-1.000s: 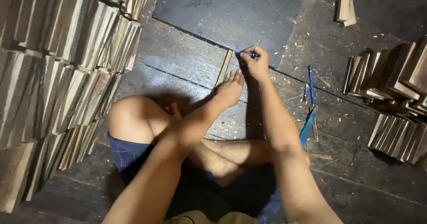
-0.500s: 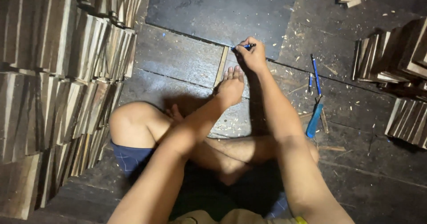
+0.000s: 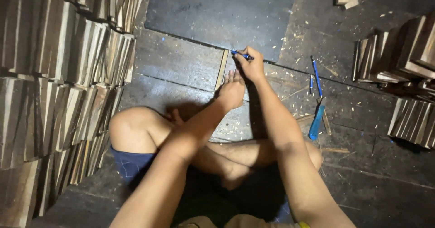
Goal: Marking wooden boards with a pen using a guide while sitting on the floor.
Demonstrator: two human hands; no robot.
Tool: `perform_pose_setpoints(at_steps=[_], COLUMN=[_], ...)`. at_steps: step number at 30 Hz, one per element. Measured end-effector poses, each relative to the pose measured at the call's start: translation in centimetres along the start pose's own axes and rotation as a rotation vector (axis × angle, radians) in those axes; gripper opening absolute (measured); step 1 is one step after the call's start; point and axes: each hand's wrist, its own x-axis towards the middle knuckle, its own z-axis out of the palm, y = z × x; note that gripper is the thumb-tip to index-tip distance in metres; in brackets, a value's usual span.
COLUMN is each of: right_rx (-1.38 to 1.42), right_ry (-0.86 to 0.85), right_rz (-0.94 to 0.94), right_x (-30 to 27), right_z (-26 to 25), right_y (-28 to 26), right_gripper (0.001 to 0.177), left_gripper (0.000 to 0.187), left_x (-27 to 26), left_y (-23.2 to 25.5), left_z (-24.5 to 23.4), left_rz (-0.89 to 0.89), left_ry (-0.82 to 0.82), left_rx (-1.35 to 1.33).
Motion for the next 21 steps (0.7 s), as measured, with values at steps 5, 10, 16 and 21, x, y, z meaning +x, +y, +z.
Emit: perform_pose_setpoints(at_steps=[5,10,16,21], right_rx=[0.060,0.249,-0.095,-0.180], right_ry=[-0.063,-0.193,-0.335,-0.298], right_rz=[0.100,0.408,0.292,0.259], right_x=[1.5,3.4,6.3,5.2], right_z=[-0.7,-1.2,-2.3,-3.1], right_y=[-0.4,-1.5,5.5,1.4], right_gripper=[0.018,0.017,0.011,0.009], left_gripper=[0.090,0.089,0.085,0.086], left_x=[-0.7,-1.1,-0.8,-1.0], left_y=[0.5,0.5,0.3,0.3], left_z=[-1.2,-1.4,-1.2,-1.5], left_rz=[-0.007,0.001,0.007,0.009], left_ry=[0.014,0.023,0.017,0.014], left_rx=[-0.027,-0.046,-0.061,-0.068])
